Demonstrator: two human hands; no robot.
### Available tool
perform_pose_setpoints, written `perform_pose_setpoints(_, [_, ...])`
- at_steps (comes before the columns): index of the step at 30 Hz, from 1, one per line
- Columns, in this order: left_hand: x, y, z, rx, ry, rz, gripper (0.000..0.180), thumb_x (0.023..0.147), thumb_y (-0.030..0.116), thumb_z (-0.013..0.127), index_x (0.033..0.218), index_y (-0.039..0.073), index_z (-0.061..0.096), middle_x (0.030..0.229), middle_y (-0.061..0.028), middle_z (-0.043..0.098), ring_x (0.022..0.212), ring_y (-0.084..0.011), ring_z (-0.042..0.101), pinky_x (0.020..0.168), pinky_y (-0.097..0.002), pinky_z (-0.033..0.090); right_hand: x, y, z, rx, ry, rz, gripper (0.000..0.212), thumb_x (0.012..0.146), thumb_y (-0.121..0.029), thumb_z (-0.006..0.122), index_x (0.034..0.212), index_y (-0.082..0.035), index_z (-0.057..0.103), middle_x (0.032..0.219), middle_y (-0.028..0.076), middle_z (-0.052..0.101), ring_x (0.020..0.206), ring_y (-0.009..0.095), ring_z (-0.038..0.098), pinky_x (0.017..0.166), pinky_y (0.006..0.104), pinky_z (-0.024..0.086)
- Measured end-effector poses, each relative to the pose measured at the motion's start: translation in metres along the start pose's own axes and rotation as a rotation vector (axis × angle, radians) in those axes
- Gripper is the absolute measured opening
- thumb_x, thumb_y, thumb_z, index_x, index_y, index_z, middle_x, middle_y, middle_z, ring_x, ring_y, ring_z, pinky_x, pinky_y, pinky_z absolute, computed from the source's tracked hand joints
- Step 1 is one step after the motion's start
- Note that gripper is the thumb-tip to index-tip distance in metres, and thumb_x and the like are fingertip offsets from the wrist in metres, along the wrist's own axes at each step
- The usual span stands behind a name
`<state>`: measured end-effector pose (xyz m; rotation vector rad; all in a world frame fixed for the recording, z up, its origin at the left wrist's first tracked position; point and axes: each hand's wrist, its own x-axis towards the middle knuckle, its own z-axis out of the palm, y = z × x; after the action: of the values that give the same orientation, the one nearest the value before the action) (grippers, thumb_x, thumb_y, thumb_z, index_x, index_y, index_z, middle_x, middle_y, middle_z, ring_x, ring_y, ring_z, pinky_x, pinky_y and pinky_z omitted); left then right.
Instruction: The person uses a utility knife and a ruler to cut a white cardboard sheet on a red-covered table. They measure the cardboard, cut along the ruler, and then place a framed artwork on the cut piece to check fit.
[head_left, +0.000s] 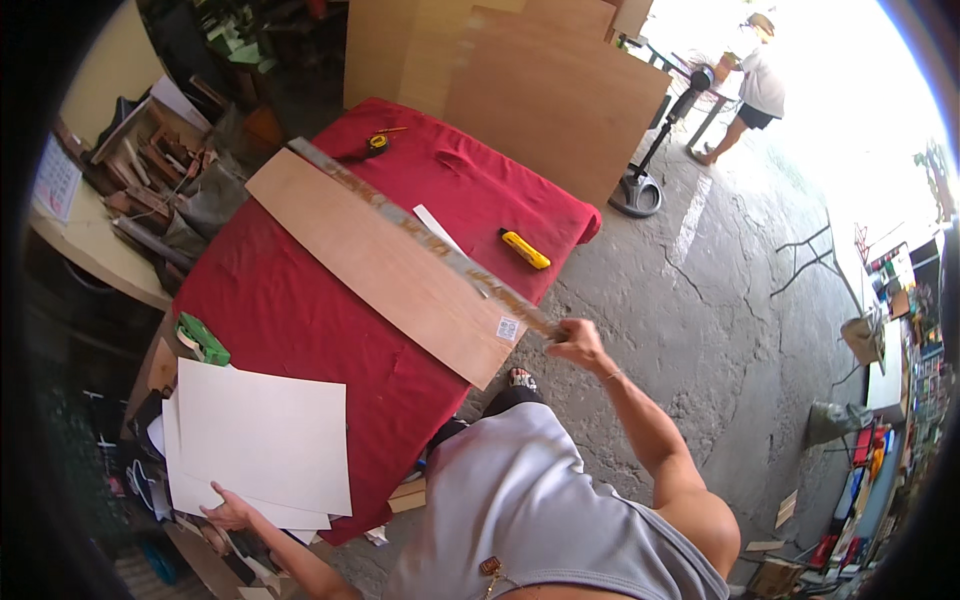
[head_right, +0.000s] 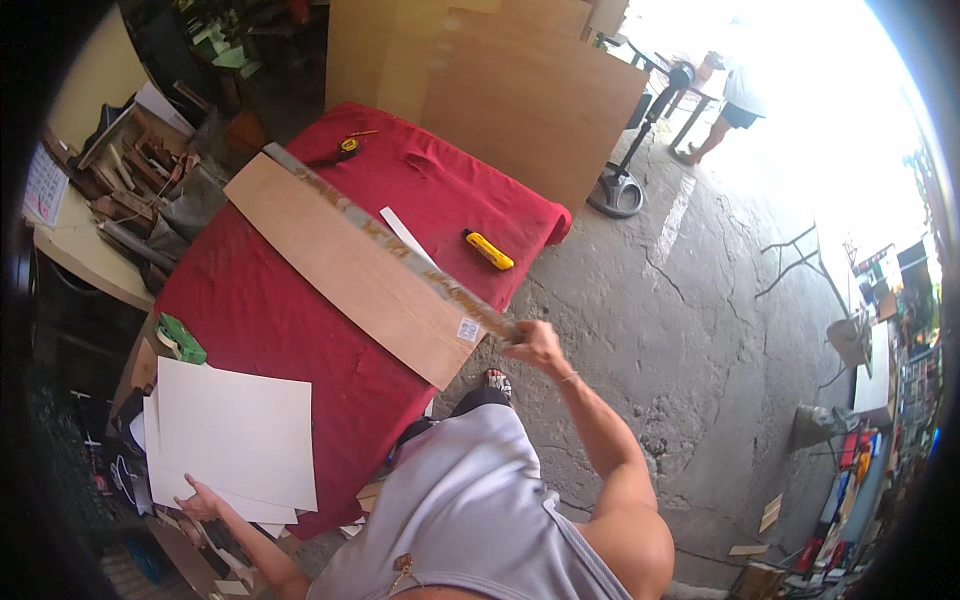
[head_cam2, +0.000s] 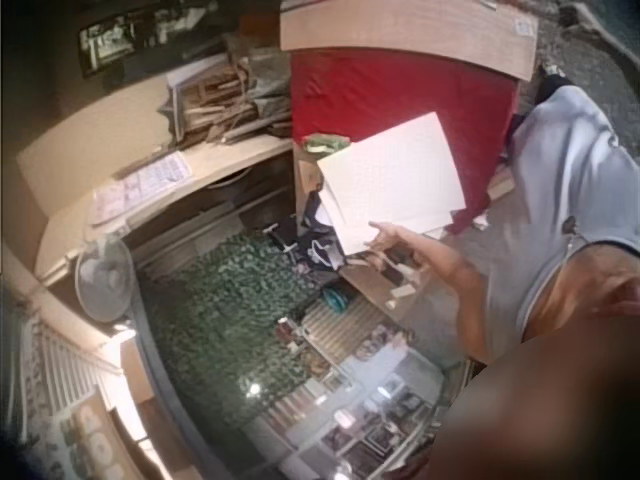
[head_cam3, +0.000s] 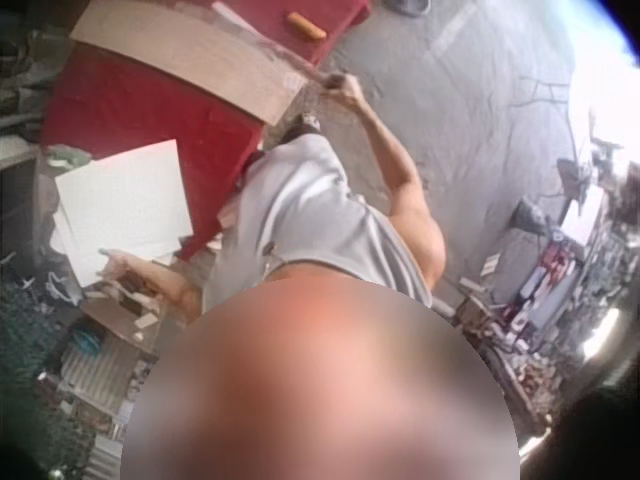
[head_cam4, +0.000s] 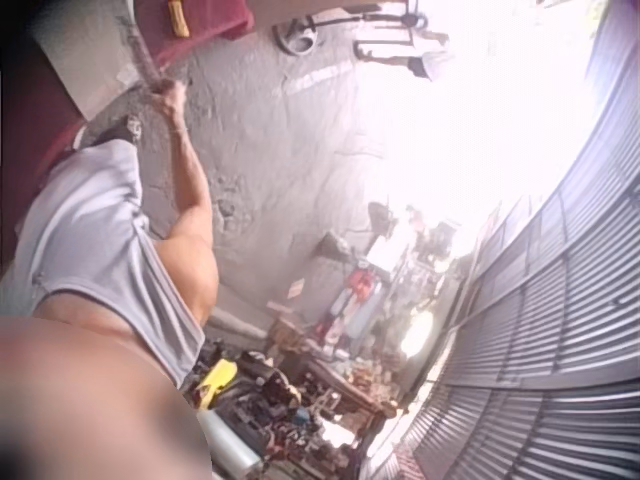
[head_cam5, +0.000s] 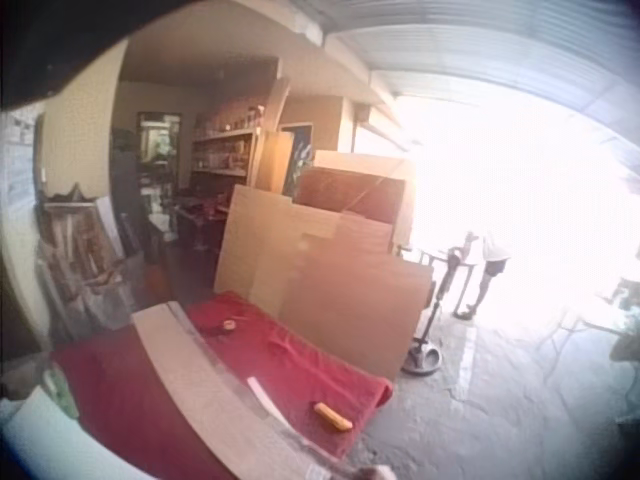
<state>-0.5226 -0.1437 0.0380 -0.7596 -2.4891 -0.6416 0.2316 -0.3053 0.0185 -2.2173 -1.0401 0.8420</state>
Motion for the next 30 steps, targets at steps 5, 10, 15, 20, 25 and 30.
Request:
perform_pose_setpoints(5, [-0.09, 0.036, -0.028, -0.26, 0.046, 0.27, 0.081, 0.08, 0.052, 0.069, 0.138, 0.002, 0.041, 0.132, -0.023, 0.049, 0.118, -0.0402, 0.049, 0.098, -0.0519, 0.037, 0.041, 0.008, -0.063, -0.128, 0.094, -0.1, 0.035, 0.054, -0.03, 0.072, 0.074, -0.002, 0.065, 0.061, 0.013, 0.058, 0.057, 0.02, 0.058, 0.057, 0.0385, 0.045])
perform_pose_setpoints(10, [-0.209, 0.141, -0.041, -0.564, -0.119, 0.619, 0.084, 0.08, 0.046, 0.071, 0.141, 0.001, 0.035, 0.137, -0.0231, 0.045, 0.125, -0.041, 0.043, 0.104, -0.0505, 0.033, 0.124, 0.035, -0.106, -0.175, 0.156, -0.105, 0.036, 0.054, -0.029, 0.073, 0.076, -0.001, 0.066, 0.061, 0.013, 0.059, 0.057, 0.023, 0.059, 0.059, 0.0387, 0.046])
perform_pose_setpoints(15, [-0.312, 0.264, -0.077, -0.612, -0.529, 0.738, 0.07, 0.078, 0.029, 0.074, 0.135, 0.003, 0.043, 0.13, -0.0217, 0.05, 0.12, -0.0405, 0.045, 0.1, -0.051, 0.036, 0.21, 0.051, -0.141, -0.162, 0.145, -0.119, 0.035, 0.055, -0.028, 0.073, 0.078, -0.002, 0.067, 0.063, 0.014, 0.062, 0.061, 0.025, 0.062, 0.062, 0.0392, 0.048])
perform_pose_setpoints(20, [-0.405, 0.375, -0.084, -0.639, -0.732, 0.943, 0.063, 0.074, 0.029, 0.077, 0.125, 0.002, 0.052, 0.116, -0.0188, 0.06, 0.109, -0.0367, 0.055, 0.094, -0.049, 0.041, 0.301, 0.061, -0.149, -0.128, 0.097, -0.195, 0.035, 0.056, -0.028, 0.073, 0.08, -0.004, 0.069, 0.068, 0.015, 0.065, 0.067, 0.028, 0.066, 0.065, 0.0405, 0.051])
perform_pose_setpoints(25, [-0.48, 0.457, -0.088, -0.371, -0.945, 0.779, 0.065, 0.074, 0.033, 0.077, 0.126, 0.003, 0.05, 0.116, -0.0208, 0.059, 0.109, -0.0372, 0.055, 0.091, -0.0477, 0.045, 0.353, 0.085, -0.134, -0.111, 0.052, -0.252, 0.042, 0.056, -0.032, 0.076, 0.088, -0.006, 0.072, 0.079, 0.017, 0.069, 0.078, 0.032, 0.068, 0.07, 0.0424, 0.054])
perform_pose_setpoints(30, [-0.51, 0.462, -0.049, -0.255, -0.976, 0.664, 0.056, 0.07, 0.023, 0.08, 0.113, -0.002, 0.055, 0.112, -0.0226, 0.057, 0.11, -0.0386, 0.053, 0.093, -0.0484, 0.044, 0.319, 0.065, -0.142, -0.567, 0.286, -0.297, 0.058, 0.062, -0.039, 0.077, 0.106, -0.007, 0.057, 0.111, 0.014, 0.055, 0.104, 0.033, 0.053, 0.082, 0.0479, 0.045])
